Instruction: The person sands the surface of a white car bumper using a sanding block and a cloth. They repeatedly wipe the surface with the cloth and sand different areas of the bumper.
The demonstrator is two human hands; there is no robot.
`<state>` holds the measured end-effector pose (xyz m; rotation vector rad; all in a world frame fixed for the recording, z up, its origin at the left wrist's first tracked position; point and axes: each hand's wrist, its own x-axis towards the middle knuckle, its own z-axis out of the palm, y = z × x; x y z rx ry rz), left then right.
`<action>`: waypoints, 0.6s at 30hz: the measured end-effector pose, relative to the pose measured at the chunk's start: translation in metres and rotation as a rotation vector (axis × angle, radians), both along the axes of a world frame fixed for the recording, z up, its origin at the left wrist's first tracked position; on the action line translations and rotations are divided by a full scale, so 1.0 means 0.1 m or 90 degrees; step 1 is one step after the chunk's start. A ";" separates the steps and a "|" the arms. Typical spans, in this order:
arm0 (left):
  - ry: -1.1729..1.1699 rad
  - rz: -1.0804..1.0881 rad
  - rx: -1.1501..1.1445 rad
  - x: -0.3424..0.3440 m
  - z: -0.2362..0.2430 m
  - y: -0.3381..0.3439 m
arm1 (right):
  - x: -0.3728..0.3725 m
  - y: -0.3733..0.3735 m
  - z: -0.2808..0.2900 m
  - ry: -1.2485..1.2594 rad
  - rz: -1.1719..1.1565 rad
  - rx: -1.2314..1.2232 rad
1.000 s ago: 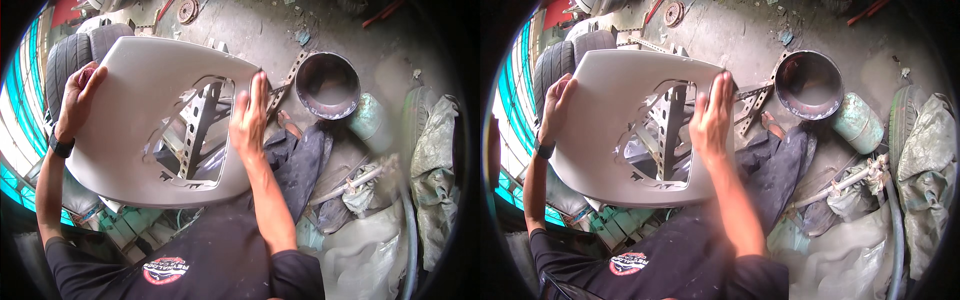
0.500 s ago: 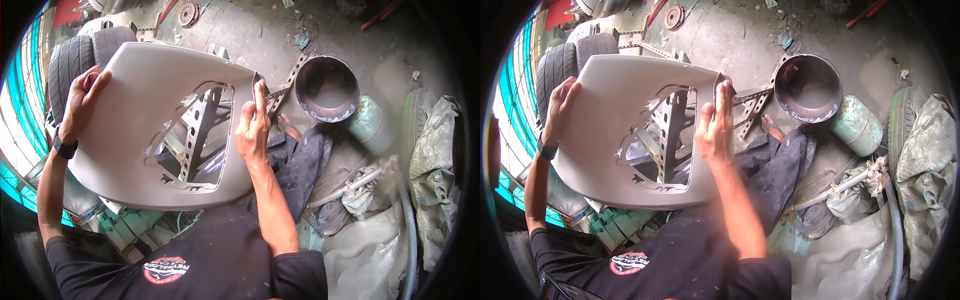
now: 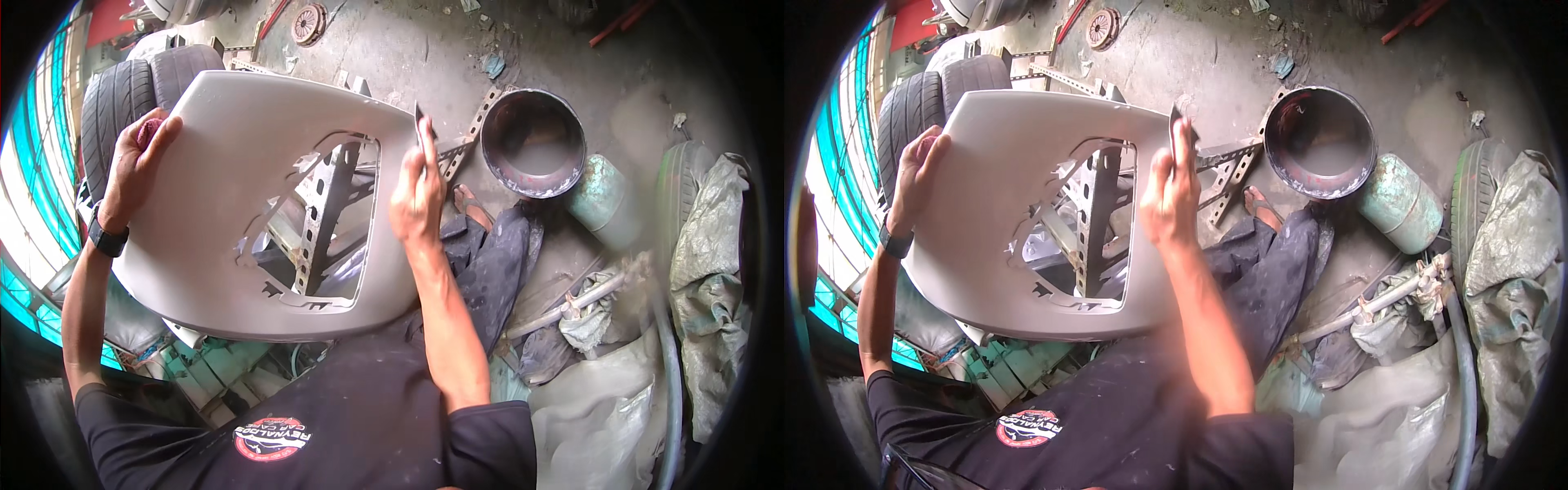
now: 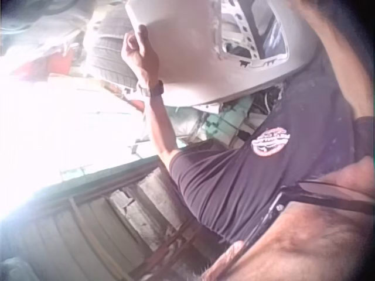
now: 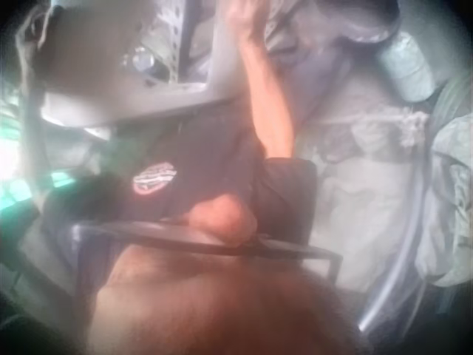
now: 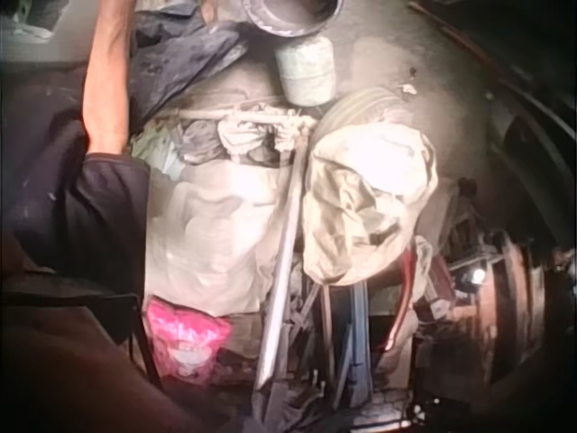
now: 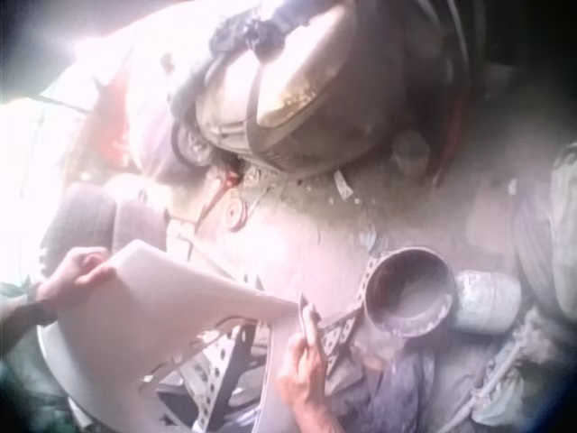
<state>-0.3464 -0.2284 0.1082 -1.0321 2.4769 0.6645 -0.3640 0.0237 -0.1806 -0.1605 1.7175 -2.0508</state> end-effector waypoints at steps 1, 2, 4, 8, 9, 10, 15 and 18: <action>-0.005 -0.003 0.000 0.01 0.00 0.00 | 0.12 0.06 -0.02 0.013 -0.001 -0.009; 0.003 -0.014 -0.019 -0.02 -0.03 0.04 | 0.18 0.03 -0.04 0.058 -0.033 0.019; -0.002 0.009 0.003 -0.02 -0.03 0.04 | 0.01 -0.18 -0.10 -0.005 -0.088 -0.015; 0.014 -0.004 0.000 0.00 -0.01 -0.01 | -0.59 0.09 -0.23 -0.399 -0.113 -0.093; 0.017 0.002 0.000 0.01 -0.01 -0.02 | -0.67 0.18 -0.15 -0.377 -0.246 -0.158; 0.017 0.009 0.005 0.02 -0.02 -0.03 | -0.63 0.31 -0.28 -0.299 -0.221 -0.070; 0.007 -0.023 0.005 -0.01 -0.02 -0.02 | -0.26 0.27 -0.32 -0.033 -0.068 0.180; 0.012 0.010 0.022 -0.02 -0.04 0.00 | -0.06 0.15 -0.18 0.143 0.014 0.232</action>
